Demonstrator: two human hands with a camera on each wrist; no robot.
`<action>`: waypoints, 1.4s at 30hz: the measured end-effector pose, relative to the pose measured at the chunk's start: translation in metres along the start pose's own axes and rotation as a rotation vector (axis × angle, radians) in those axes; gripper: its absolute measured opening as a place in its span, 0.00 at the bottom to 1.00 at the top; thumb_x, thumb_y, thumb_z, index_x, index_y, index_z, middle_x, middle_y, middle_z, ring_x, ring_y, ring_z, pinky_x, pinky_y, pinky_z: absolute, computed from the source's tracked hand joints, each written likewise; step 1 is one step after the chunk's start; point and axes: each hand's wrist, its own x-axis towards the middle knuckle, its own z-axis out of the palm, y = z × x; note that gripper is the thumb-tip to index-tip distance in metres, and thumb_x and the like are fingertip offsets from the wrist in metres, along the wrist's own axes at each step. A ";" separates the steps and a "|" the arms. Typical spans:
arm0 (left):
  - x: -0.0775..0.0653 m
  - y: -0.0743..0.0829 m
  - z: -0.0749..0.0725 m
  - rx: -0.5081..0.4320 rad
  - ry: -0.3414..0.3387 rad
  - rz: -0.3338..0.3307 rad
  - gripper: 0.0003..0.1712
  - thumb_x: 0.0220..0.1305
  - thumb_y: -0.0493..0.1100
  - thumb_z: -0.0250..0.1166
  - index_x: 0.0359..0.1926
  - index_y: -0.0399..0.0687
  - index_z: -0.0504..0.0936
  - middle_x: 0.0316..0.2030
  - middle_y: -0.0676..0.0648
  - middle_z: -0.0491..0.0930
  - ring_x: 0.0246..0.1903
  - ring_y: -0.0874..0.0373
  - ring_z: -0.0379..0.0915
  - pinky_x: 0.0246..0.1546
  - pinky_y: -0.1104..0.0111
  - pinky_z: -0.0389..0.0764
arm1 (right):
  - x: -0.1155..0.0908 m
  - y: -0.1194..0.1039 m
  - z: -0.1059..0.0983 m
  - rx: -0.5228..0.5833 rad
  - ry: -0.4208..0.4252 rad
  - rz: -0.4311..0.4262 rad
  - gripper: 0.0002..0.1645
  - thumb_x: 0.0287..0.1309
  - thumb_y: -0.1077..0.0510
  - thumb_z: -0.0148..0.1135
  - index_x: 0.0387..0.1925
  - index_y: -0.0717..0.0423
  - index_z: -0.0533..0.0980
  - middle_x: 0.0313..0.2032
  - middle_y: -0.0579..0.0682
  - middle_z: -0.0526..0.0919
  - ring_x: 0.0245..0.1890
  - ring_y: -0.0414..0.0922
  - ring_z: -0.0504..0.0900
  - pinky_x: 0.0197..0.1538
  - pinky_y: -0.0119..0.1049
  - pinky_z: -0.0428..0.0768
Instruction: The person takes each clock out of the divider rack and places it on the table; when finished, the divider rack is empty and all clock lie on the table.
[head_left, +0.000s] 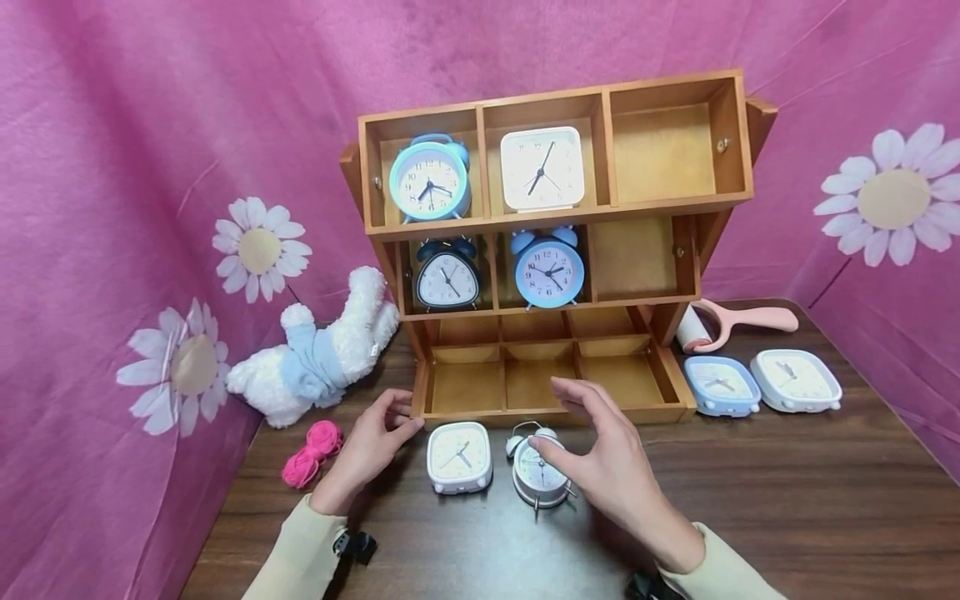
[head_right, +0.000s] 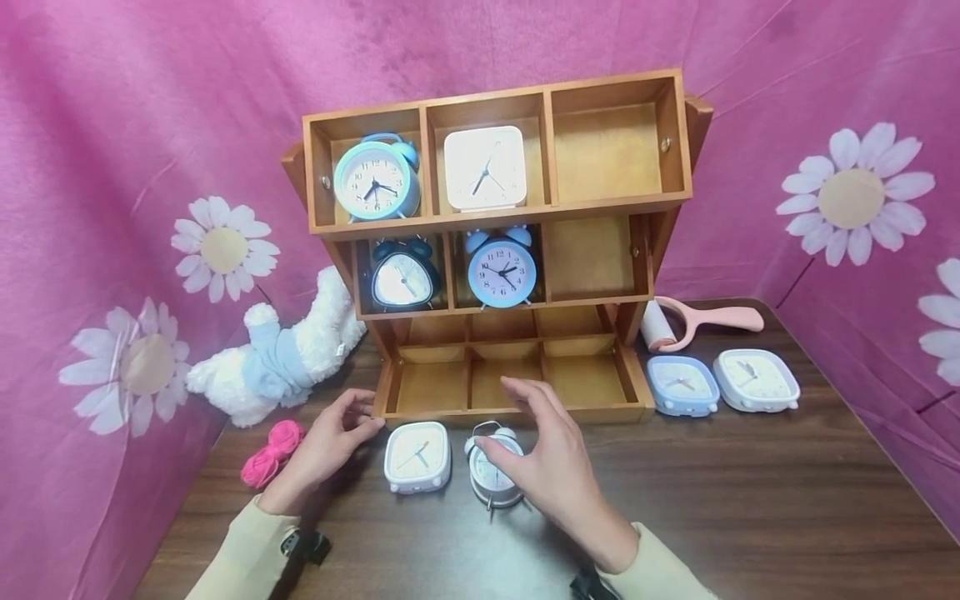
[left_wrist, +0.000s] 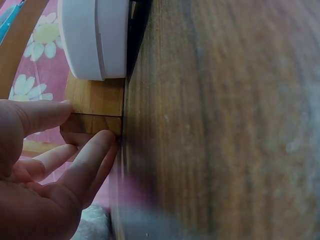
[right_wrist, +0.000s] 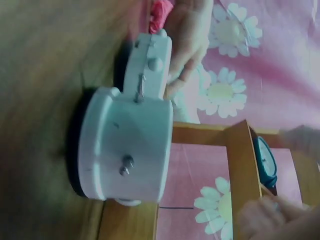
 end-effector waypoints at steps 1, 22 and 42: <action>0.000 0.000 0.000 0.001 -0.001 -0.001 0.21 0.76 0.40 0.74 0.65 0.42 0.82 0.54 0.39 0.90 0.50 0.51 0.88 0.50 0.64 0.83 | 0.002 0.001 0.000 0.032 -0.001 -0.026 0.43 0.53 0.61 0.90 0.70 0.52 0.81 0.64 0.51 0.87 0.63 0.53 0.89 0.68 0.34 0.84; 0.001 0.001 0.001 -0.004 0.003 -0.005 0.22 0.76 0.40 0.74 0.65 0.41 0.82 0.54 0.39 0.90 0.50 0.51 0.88 0.51 0.62 0.83 | 0.047 -0.014 -0.022 0.194 0.108 -0.031 0.46 0.55 0.67 0.87 0.74 0.57 0.76 0.68 0.52 0.83 0.68 0.33 0.80 0.74 0.19 0.72; 0.002 -0.001 0.000 0.008 0.008 -0.012 0.22 0.76 0.40 0.74 0.65 0.41 0.81 0.54 0.39 0.90 0.51 0.50 0.88 0.51 0.62 0.84 | 0.090 -0.014 -0.008 0.240 0.364 -0.127 0.53 0.54 0.65 0.88 0.79 0.62 0.71 0.72 0.57 0.77 0.76 0.50 0.78 0.81 0.29 0.71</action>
